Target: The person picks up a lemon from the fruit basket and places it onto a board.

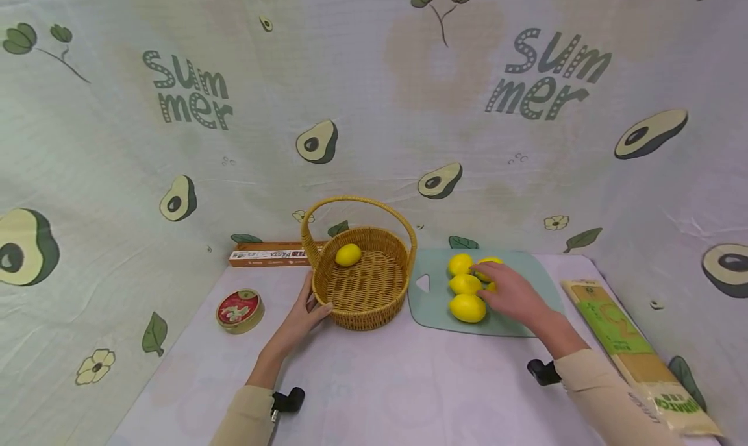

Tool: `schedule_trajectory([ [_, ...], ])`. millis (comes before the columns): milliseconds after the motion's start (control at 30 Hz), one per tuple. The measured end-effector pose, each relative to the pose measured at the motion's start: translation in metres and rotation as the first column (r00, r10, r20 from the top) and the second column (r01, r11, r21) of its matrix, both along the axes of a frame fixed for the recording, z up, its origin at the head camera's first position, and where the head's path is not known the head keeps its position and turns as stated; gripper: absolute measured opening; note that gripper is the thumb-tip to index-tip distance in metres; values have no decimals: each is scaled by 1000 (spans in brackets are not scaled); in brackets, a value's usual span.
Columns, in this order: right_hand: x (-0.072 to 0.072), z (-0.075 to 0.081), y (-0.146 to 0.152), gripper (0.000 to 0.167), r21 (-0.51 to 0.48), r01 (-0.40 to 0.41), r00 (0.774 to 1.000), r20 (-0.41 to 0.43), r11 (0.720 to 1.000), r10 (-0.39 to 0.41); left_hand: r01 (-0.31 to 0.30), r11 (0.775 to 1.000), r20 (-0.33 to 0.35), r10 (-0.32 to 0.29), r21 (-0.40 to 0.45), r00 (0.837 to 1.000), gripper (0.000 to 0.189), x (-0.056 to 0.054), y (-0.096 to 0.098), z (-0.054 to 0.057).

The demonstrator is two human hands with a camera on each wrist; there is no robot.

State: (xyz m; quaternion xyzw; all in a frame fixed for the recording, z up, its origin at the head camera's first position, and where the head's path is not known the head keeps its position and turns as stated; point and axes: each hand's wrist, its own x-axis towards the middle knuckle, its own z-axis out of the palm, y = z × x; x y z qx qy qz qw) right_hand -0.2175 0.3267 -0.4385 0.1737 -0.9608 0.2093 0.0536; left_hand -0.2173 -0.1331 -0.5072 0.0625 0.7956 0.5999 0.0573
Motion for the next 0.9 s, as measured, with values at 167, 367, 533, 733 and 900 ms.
schedule_trajectory([
  [167, 0, 8, -24, 47, 12, -67, 997, -24, 998, 68, 0, 1000, 5, 0, 17, 1000, 99, 0, 0, 0],
  [367, 0, 18, -54, 46, 11, -125, 992, -12, 992, 125, -6, 1000, 10, 6, 16, 1000, 100, -1, -1, -1],
  [533, 1, 22, -77, 45, -10, -184, 983, -16, 983, 184, -4, 1000, 9, 4, 15, 1000, 101, -2, -1, -1],
  [733, -2, 21, -100, 47, -40, -228, 973, -44, 973, 226, 0, 1000, 2, 0, 25, 1000, 100, -2, -2, -1],
  [900, -6, 17, -114, 45, -76, -254, 964, -96, 964, 247, 4, 999, 8, -4, 33, 1000, 100, -2, -3, -2],
])
